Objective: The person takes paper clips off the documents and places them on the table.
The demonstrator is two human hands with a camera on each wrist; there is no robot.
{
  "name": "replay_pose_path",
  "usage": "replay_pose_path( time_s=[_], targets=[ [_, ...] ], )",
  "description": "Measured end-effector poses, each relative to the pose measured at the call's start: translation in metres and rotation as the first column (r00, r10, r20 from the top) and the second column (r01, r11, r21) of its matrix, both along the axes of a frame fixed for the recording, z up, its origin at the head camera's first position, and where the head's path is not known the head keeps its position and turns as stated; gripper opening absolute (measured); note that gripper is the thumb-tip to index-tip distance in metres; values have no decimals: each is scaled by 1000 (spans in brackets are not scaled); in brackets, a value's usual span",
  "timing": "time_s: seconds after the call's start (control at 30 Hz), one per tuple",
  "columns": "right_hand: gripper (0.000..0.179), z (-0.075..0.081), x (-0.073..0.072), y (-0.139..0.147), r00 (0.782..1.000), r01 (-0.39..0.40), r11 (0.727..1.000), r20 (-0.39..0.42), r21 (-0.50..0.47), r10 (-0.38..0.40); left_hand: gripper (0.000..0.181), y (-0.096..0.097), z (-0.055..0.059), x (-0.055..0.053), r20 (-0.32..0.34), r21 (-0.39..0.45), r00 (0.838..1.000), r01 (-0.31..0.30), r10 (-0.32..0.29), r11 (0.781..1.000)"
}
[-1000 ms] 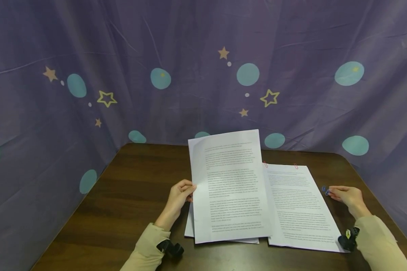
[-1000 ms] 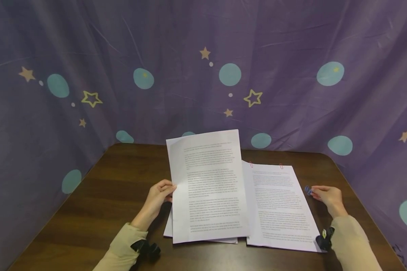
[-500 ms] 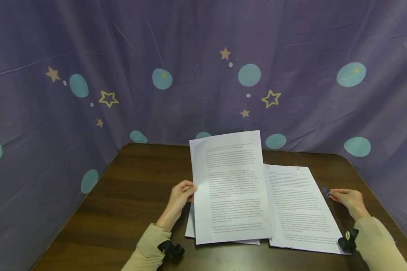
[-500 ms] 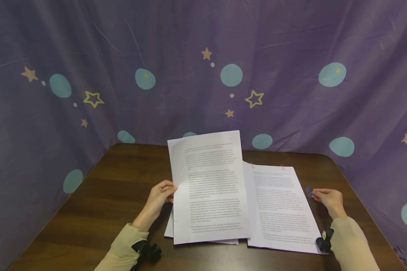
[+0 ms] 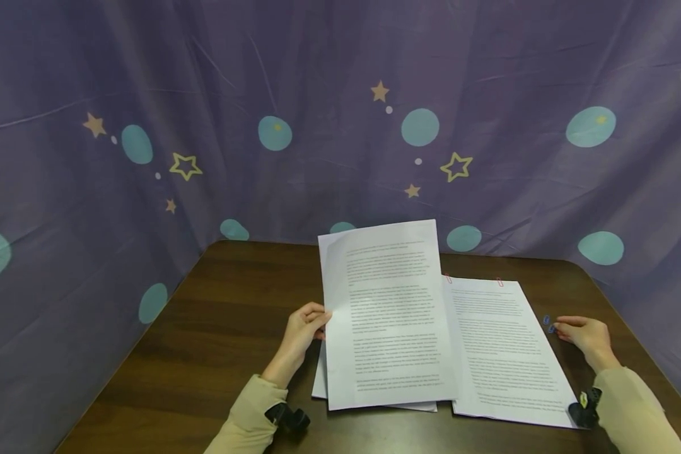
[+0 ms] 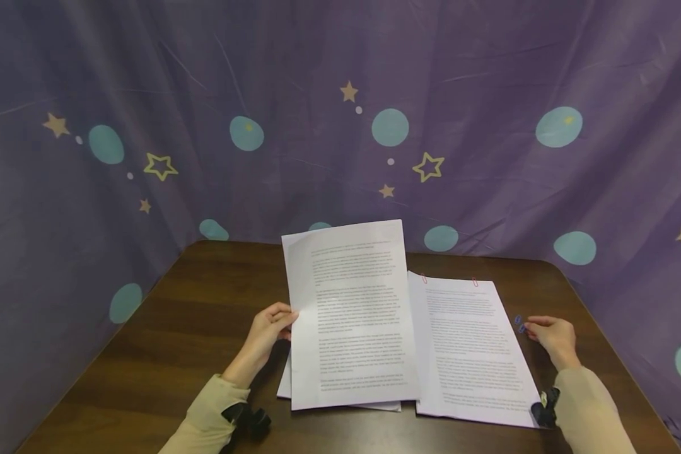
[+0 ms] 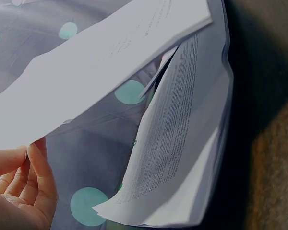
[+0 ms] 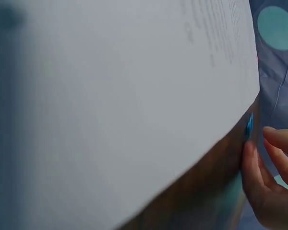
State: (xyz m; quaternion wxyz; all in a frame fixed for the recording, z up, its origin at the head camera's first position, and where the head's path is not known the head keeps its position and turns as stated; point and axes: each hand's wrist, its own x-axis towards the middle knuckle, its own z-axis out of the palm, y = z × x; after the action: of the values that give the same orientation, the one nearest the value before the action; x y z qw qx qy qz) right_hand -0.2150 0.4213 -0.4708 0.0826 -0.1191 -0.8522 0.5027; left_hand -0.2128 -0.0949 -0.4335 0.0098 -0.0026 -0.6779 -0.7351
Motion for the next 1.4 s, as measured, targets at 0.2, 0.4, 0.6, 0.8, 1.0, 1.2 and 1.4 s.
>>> replay_pose_path(
  time_s=[0.2, 0.4, 0.6, 0.8, 1.0, 1.2, 1.4],
  targets=[
    [45, -4, -12, -8, 1000, 10, 998, -5, 66, -9, 16, 0, 0, 0, -17, -4, 1000, 4, -4, 1000],
    [53, -31, -44, -8, 992, -81, 996, -94, 35, 84, 12, 0, 1, -1, -19, -1, 1000, 5, -5, 1000],
    [47, -37, -60, -30, 967, -186, 977, -195, -104, 163, 14, 0, 1, 0, -17, -8, 1000, 0, 0, 1000],
    [42, -46, -72, -55, 947, -274, 955, -203, -111, 248, 14, 0, 2, 0, -12, 7, 1000, -1, 1, 1000],
    [42, -9, -51, -100, 893, -429, 894, -206, -125, 400, 14, 1, 2, 0, -7, 1, 1000, 1, -1, 1000],
    [44, 33, -25, -140, 825, -554, 808, -262, -201, 500, 14, 2, 2, 0, -1, 6, 1000, -11, 11, 1000],
    [39, 39, -18, -155, 795, -600, 768, -278, -225, 539, 12, 0, 5, 1, 8, 19, 1000, 8, -9, 1000]
  ],
)
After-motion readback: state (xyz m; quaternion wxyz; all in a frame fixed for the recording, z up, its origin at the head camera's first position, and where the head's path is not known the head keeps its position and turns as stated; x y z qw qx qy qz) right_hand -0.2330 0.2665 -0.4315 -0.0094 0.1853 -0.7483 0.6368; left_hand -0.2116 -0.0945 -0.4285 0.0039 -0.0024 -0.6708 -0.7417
